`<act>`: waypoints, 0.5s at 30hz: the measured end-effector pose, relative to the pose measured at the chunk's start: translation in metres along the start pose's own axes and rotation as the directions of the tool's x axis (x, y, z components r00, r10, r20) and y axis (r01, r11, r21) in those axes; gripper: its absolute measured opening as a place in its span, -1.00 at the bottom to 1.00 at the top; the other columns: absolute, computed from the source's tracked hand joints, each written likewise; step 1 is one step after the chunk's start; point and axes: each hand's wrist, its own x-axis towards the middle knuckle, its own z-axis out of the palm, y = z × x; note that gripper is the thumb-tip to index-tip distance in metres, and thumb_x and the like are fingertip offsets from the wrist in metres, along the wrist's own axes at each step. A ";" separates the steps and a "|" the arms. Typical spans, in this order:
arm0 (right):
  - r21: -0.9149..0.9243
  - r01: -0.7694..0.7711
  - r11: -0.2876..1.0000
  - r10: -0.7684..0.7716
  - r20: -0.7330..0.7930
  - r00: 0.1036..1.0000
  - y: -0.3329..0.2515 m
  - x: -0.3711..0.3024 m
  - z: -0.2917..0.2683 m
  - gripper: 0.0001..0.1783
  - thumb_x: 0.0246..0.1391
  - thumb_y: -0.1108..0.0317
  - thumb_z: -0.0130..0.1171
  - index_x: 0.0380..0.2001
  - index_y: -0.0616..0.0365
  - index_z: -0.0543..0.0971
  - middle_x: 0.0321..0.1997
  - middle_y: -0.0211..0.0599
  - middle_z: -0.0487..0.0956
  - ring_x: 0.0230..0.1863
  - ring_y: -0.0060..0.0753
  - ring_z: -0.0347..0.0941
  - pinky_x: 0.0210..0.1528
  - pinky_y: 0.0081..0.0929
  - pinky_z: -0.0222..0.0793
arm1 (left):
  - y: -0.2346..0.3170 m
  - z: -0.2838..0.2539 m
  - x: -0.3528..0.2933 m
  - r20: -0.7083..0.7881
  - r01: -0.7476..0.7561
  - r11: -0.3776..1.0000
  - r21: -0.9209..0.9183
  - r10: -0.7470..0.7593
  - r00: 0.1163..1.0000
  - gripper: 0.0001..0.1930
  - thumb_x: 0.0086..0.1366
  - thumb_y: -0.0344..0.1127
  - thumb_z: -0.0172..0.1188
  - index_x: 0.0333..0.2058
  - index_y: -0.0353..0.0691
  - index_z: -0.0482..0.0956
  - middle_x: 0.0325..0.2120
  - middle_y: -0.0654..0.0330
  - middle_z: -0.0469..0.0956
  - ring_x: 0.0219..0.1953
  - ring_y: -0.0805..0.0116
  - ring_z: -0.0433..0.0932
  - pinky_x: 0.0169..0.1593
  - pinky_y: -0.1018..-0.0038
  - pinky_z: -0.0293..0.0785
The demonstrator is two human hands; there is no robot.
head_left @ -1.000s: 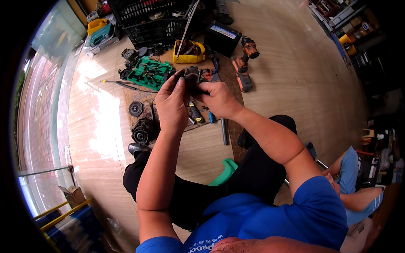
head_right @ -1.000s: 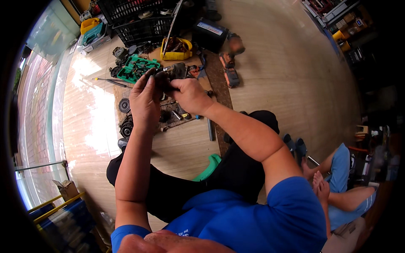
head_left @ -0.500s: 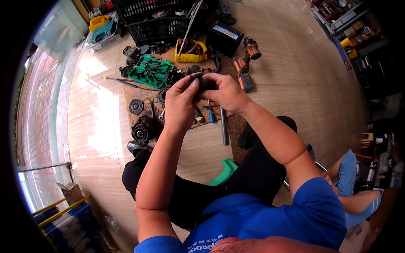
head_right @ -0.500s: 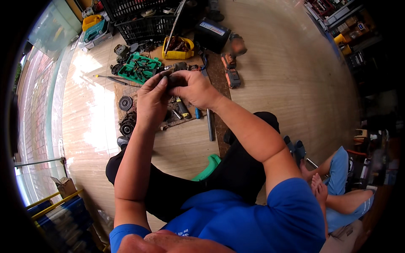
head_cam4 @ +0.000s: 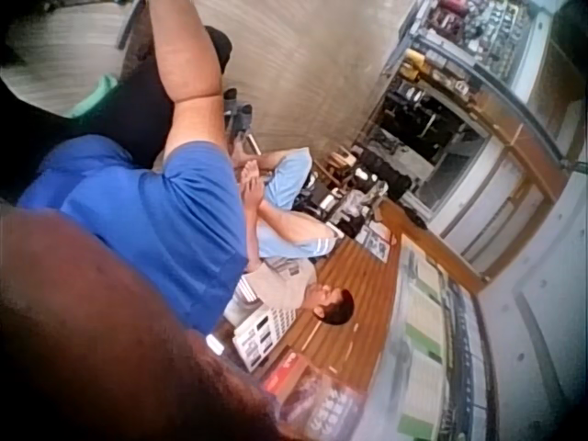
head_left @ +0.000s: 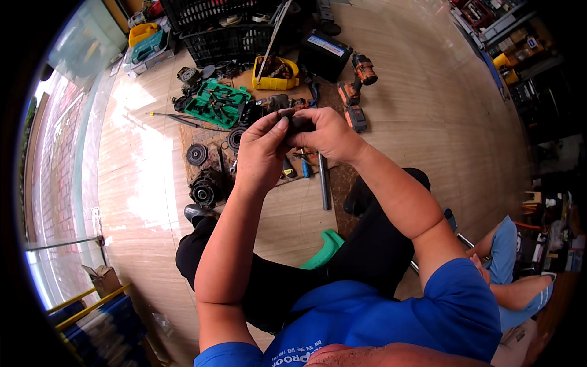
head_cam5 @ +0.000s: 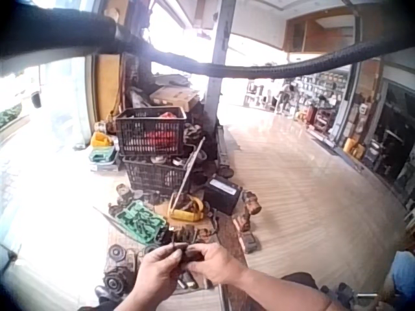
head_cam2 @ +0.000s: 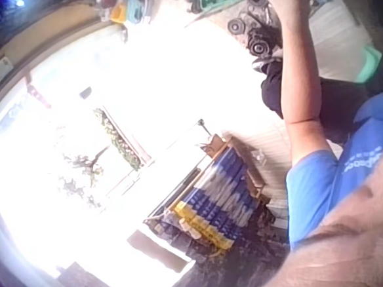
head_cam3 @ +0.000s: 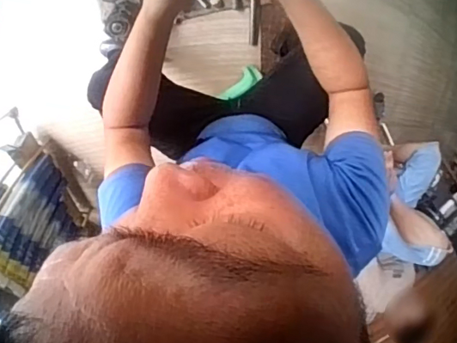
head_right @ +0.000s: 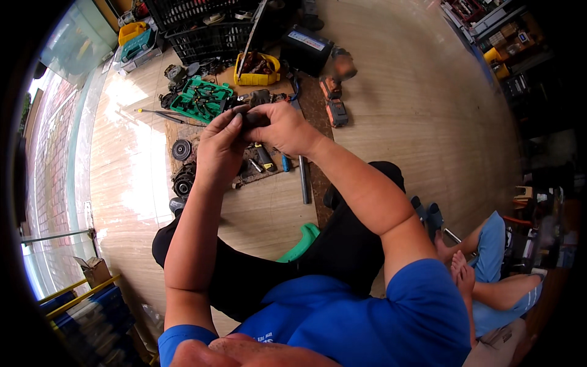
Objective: The person assembles or repairs a mechanical assembly by hand, picking up and positioning metal gears and components together.
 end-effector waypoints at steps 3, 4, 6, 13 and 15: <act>0.000 -0.033 0.999 0.033 0.042 0.999 -0.004 0.000 -0.004 -0.81 0.01 0.57 0.23 -0.25 0.31 0.58 -0.31 -0.38 0.61 -0.25 -0.60 0.51 -0.12 -0.59 0.47 | -0.003 -0.002 0.000 0.012 0.004 1.000 -0.015 -0.004 1.000 -0.71 0.37 -0.43 0.00 0.01 -0.44 0.46 -0.16 0.08 0.57 -0.14 0.38 0.58 -0.06 0.51 0.52; -0.010 -0.031 0.999 0.031 0.046 0.998 -0.003 0.000 -0.004 -0.82 0.01 0.57 0.23 -0.26 0.31 0.58 -0.31 -0.38 0.61 -0.25 -0.60 0.51 -0.13 -0.59 0.47 | -0.003 -0.003 0.000 0.020 0.004 1.000 -0.023 -0.004 1.000 -0.71 0.37 -0.43 0.00 0.01 -0.44 0.45 -0.15 0.08 0.57 -0.14 0.37 0.58 -0.06 0.51 0.52; -0.011 -0.024 1.000 0.024 0.043 0.999 -0.002 -0.001 -0.006 -0.83 0.02 0.57 0.22 -0.26 0.30 0.59 -0.32 -0.40 0.61 -0.25 -0.62 0.51 -0.13 -0.60 0.47 | -0.004 -0.002 0.000 0.033 0.004 0.999 -0.035 -0.003 0.999 -0.70 0.37 -0.43 0.01 0.01 -0.44 0.45 -0.15 0.08 0.57 -0.14 0.37 0.58 -0.05 0.50 0.52; -0.035 -0.001 0.999 0.003 0.040 0.999 -0.008 -0.005 -0.005 -0.83 0.05 0.55 0.22 -0.24 0.30 0.59 -0.32 -0.42 0.61 -0.26 -0.64 0.49 -0.16 -0.61 0.47 | -0.005 -0.003 -0.002 0.054 -0.008 0.998 -0.060 0.011 0.998 -0.71 0.36 -0.44 0.02 0.01 -0.44 0.45 -0.15 0.06 0.57 -0.13 0.36 0.58 -0.04 0.48 0.52; -0.030 0.019 0.999 -0.018 0.027 0.999 -0.011 -0.006 -0.003 -0.79 0.04 0.53 0.24 -0.20 0.30 0.58 -0.32 -0.43 0.60 -0.27 -0.66 0.49 -0.17 -0.62 0.47 | -0.005 -0.005 0.000 0.079 0.013 0.998 -0.062 -0.008 0.997 -0.72 0.36 -0.43 0.02 0.00 -0.44 0.46 -0.15 0.05 0.57 -0.11 0.33 0.57 -0.01 0.46 0.50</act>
